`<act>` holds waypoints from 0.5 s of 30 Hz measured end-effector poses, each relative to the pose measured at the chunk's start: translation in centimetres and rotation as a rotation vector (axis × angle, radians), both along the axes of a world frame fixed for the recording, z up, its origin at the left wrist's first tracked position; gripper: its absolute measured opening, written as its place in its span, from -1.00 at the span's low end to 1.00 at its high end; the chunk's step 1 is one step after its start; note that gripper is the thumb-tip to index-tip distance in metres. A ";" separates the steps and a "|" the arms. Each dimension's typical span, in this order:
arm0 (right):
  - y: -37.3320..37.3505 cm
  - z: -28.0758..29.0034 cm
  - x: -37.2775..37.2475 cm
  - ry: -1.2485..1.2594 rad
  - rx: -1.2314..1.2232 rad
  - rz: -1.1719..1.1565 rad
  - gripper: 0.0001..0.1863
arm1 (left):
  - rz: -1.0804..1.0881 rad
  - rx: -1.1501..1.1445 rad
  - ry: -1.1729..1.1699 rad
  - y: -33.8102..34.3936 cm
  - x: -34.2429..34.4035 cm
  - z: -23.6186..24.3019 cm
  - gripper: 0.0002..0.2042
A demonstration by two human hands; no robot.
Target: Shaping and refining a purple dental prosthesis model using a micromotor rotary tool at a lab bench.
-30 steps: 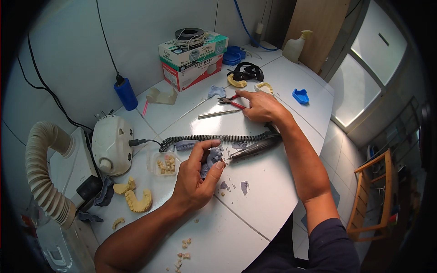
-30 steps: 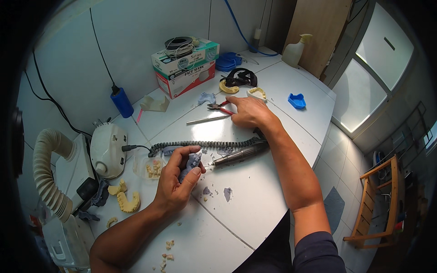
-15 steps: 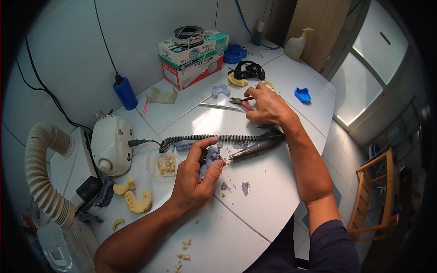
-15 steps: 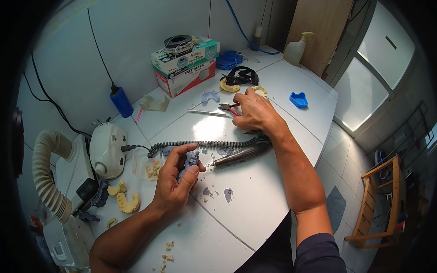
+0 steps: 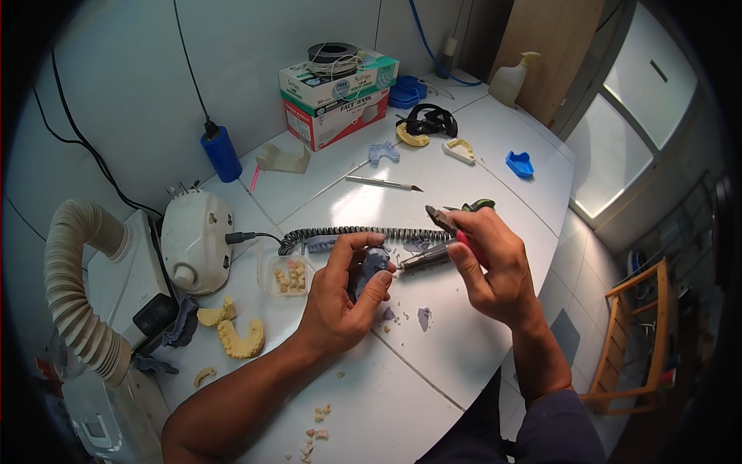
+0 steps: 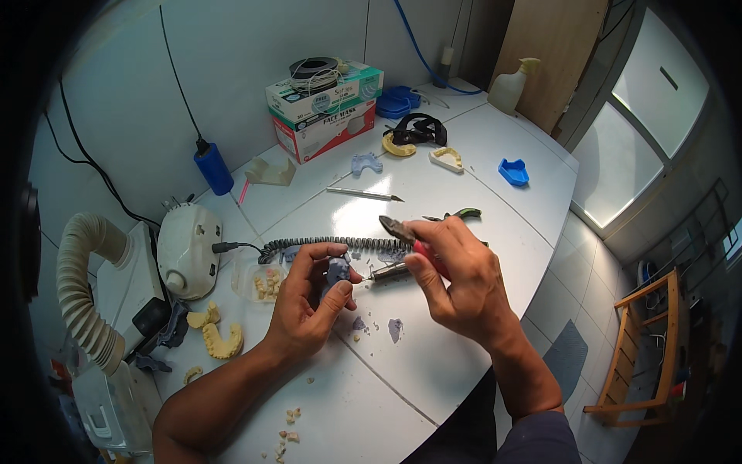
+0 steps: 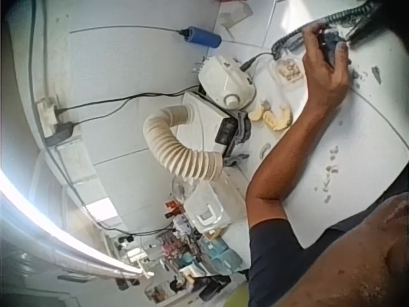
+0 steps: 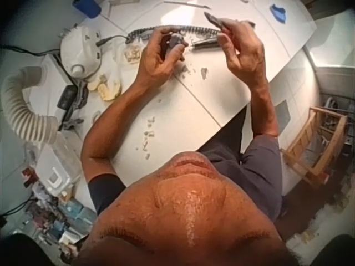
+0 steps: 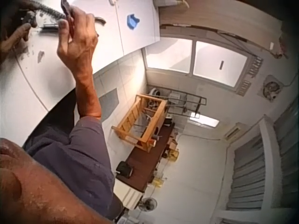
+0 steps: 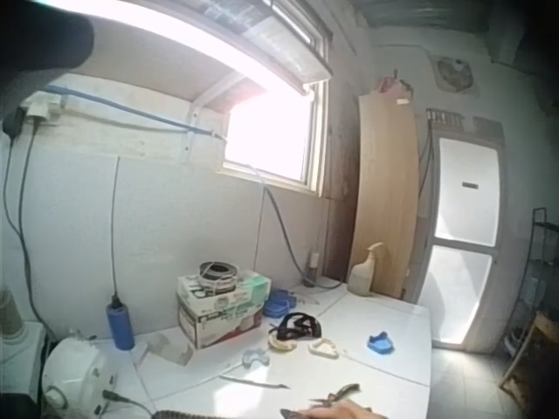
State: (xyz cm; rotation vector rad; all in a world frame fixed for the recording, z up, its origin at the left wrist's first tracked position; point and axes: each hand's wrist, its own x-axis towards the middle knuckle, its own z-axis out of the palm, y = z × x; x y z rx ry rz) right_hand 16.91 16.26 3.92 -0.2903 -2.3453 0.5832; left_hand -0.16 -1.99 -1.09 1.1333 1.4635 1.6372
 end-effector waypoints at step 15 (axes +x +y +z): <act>-3.3 -2.9 2.2 -0.047 0.196 -0.019 -0.51 | -0.038 0.051 0.106 0.3 0.3 -0.9 -0.55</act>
